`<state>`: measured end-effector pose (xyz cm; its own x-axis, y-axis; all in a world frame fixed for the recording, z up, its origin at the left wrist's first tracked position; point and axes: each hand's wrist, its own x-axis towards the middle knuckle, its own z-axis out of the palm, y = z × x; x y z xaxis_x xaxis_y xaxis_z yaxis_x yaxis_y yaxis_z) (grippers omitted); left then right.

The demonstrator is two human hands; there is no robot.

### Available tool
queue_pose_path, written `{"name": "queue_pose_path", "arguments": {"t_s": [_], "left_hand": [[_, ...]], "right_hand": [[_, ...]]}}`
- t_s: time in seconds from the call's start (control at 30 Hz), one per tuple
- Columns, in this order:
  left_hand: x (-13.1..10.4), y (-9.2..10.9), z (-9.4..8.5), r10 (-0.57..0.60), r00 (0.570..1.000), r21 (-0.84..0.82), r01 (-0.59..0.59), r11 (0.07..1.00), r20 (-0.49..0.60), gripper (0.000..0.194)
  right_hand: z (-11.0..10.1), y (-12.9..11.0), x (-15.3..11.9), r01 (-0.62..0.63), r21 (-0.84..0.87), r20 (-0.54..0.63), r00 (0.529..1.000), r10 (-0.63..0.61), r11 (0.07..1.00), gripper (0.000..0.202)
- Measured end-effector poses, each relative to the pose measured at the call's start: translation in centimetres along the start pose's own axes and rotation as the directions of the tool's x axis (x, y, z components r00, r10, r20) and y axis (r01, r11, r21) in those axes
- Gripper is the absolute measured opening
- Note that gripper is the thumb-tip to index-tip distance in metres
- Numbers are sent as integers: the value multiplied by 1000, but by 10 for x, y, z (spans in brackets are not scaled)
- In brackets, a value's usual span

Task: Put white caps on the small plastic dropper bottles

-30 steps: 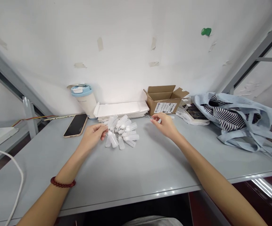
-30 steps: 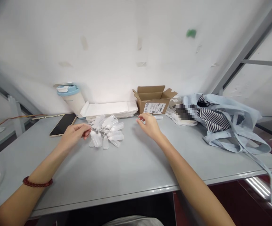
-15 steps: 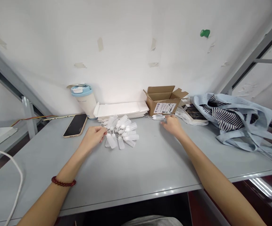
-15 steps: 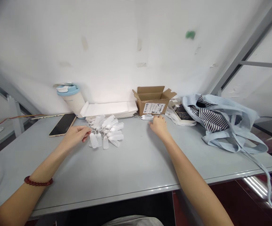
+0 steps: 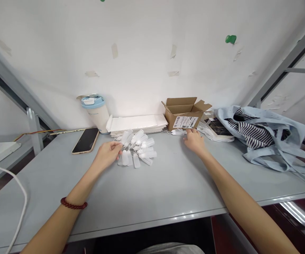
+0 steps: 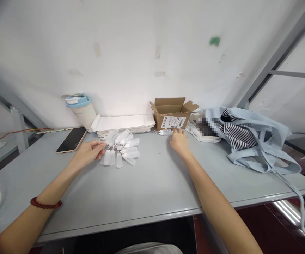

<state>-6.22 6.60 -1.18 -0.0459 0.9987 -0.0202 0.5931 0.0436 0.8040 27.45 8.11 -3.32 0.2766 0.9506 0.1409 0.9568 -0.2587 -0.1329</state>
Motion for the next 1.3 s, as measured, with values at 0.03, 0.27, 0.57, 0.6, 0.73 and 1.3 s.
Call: {"name": "queue_pose_path", "arguments": {"t_s": [0.03, 0.27, 0.57, 0.6, 0.73, 1.3], "left_hand": [[0, 0, 0, 8, 1000, 1, -8, 1000, -2, 32], [-5, 7, -1, 42, 999, 15, -42, 999, -30, 27], [-6, 8, 1, 60, 998, 0, -60, 998, -20, 28], [-5, 7, 1, 63, 998, -3, -63, 998, -20, 28], [-6, 7, 1, 72, 997, -20, -73, 997, -30, 27], [-20, 17, 11, 185, 979, -105, -176, 979, 85, 26]], "right_hand": [[0, 1, 0, -1, -1, -4, 1000, 1, 1000, 37], [0, 5, 2, -45, -23, -64, 997, 44, 999, 34], [-2, 6, 1, 18, -48, -47, 999, -20, 999, 28], [-2, 5, 0, 27, -50, -42, 999, -30, 998, 27], [-4, 4, -1, 37, -51, -36, 999, -39, 998, 23], [-19, -38, -30, 322, 538, -194, 947, -257, 779, 15]]}}
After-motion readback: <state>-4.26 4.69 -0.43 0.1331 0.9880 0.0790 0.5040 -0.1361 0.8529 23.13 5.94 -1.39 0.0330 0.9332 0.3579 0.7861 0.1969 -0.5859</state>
